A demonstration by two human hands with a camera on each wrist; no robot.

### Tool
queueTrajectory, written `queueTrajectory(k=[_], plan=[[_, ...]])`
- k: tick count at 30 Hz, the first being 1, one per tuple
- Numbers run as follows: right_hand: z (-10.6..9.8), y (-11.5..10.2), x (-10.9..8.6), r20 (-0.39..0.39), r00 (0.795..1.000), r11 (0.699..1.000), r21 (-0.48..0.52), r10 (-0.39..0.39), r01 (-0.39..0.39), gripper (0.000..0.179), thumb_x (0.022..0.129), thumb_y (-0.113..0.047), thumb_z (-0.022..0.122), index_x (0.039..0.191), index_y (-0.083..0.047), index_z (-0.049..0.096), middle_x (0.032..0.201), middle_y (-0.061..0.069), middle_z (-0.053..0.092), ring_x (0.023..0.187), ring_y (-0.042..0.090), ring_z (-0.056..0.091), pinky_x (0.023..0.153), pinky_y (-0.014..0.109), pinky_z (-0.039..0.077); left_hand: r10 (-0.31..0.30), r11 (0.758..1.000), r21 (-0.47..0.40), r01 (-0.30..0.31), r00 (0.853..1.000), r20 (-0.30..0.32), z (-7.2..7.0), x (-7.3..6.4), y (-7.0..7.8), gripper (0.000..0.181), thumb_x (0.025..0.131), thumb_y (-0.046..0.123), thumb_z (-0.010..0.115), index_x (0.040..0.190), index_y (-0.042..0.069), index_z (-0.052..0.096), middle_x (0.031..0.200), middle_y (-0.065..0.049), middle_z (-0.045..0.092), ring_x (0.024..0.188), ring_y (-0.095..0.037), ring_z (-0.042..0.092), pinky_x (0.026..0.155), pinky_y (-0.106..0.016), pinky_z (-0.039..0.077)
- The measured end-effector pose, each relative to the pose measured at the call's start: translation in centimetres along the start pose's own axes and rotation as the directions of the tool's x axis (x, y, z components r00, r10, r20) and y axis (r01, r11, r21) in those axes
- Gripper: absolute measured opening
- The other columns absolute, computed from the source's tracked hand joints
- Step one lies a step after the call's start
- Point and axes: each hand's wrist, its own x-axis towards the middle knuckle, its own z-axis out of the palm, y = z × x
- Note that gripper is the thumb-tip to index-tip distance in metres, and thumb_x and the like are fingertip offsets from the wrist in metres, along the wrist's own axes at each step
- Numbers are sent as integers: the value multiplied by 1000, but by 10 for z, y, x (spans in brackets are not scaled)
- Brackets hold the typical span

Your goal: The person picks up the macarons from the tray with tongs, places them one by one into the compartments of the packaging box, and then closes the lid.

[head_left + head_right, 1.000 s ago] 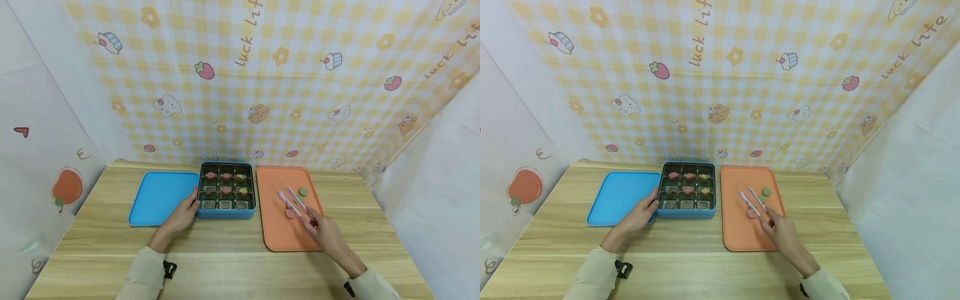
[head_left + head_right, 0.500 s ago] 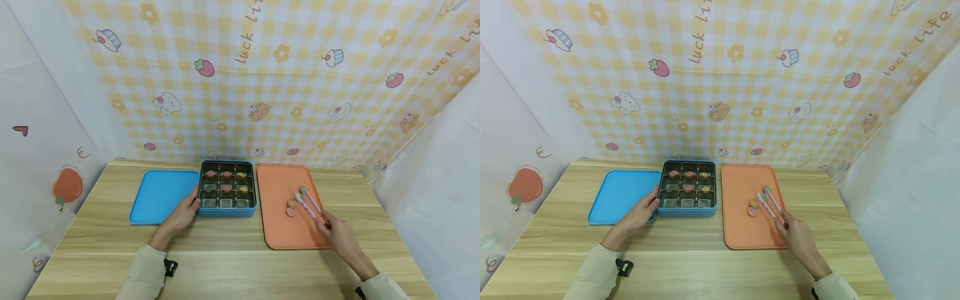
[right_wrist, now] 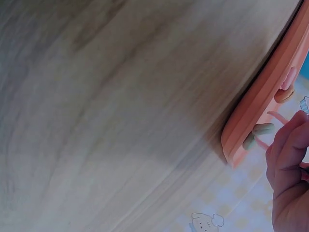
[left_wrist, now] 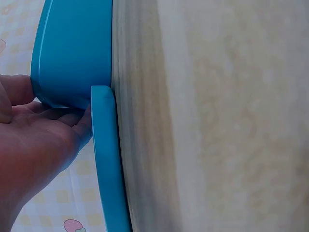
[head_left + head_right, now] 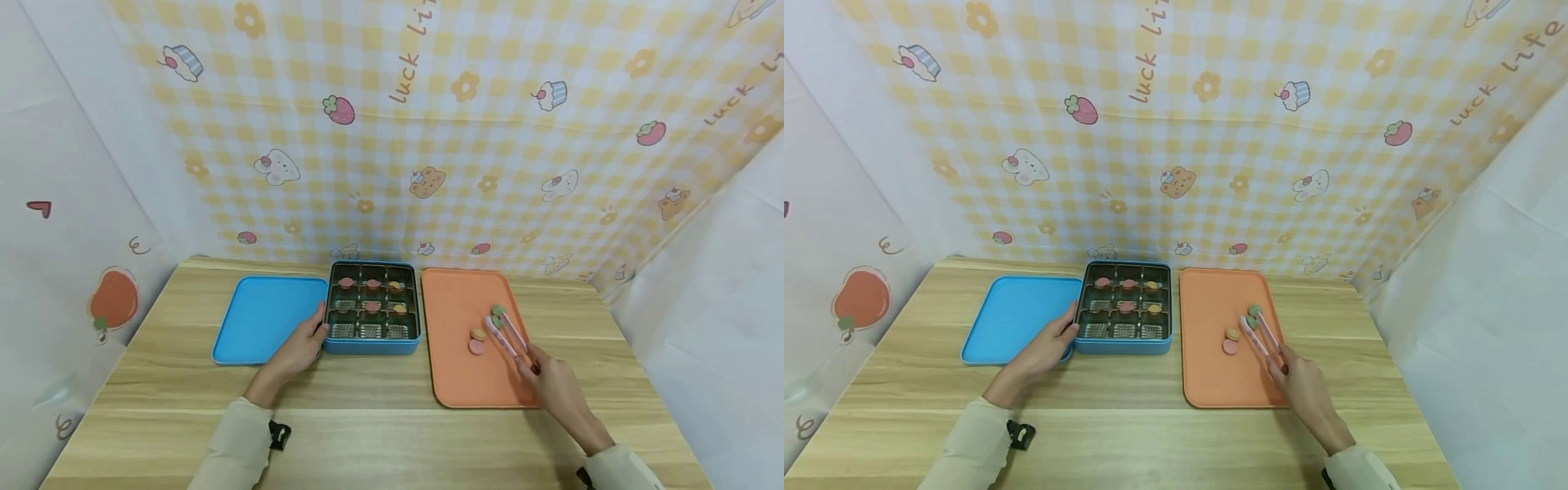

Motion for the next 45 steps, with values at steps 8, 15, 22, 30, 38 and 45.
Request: queueTrajectory(k=[8,15,22,30,38,45], plan=[[2,2,0,15,1000,1000,10,22,-23,21,96,-13,65,109,3,66,55,-5,41,43,4,31,38,19,25,-6,1000,-18,6,1000,5,0,1,1,59,110,11,24,156,0,-11,163,-20,-14,150,-37,-13,121,-57,3],[5,3,0,23,999,999,21,39,-39,27,97,-14,64,116,5,66,55,-5,40,43,4,31,39,19,25,-12,1000,-13,12,1000,0,1,0,2,59,110,12,25,156,0,-11,163,-20,-13,150,-37,-12,121,-56,2],[7,1,0,1,1000,999,36,30,-30,30,97,-14,64,118,7,66,56,-4,41,44,3,31,39,20,26,-13,1000,-22,13,1000,12,1,0,0,59,110,11,24,156,0,-11,164,-19,-15,150,-36,-13,122,-57,2],[8,-5,2,-48,998,998,54,27,-24,37,96,-13,66,125,10,64,53,-6,40,43,1,29,39,20,26,9,1000,-17,-9,1000,2,1,1,-2,58,110,10,24,155,-2,-11,163,-20,-15,150,-37,-13,121,-57,1],[4,-18,6,-48,999,996,92,3,1,39,96,-11,66,128,9,62,51,-6,45,39,1,37,35,19,31,-7,1000,-28,7,1000,7,1,1,-1,58,110,10,23,155,-1,-12,163,-19,-15,150,-36,-13,122,-56,2],[2,-35,13,-29,1000,992,129,-4,8,37,97,-14,65,129,5,62,53,-5,47,36,0,41,33,18,31,2,1000,-28,-2,1000,1,1,1,1,58,110,9,24,155,-2,-11,163,-20,-13,150,-36,-12,122,-56,2]])
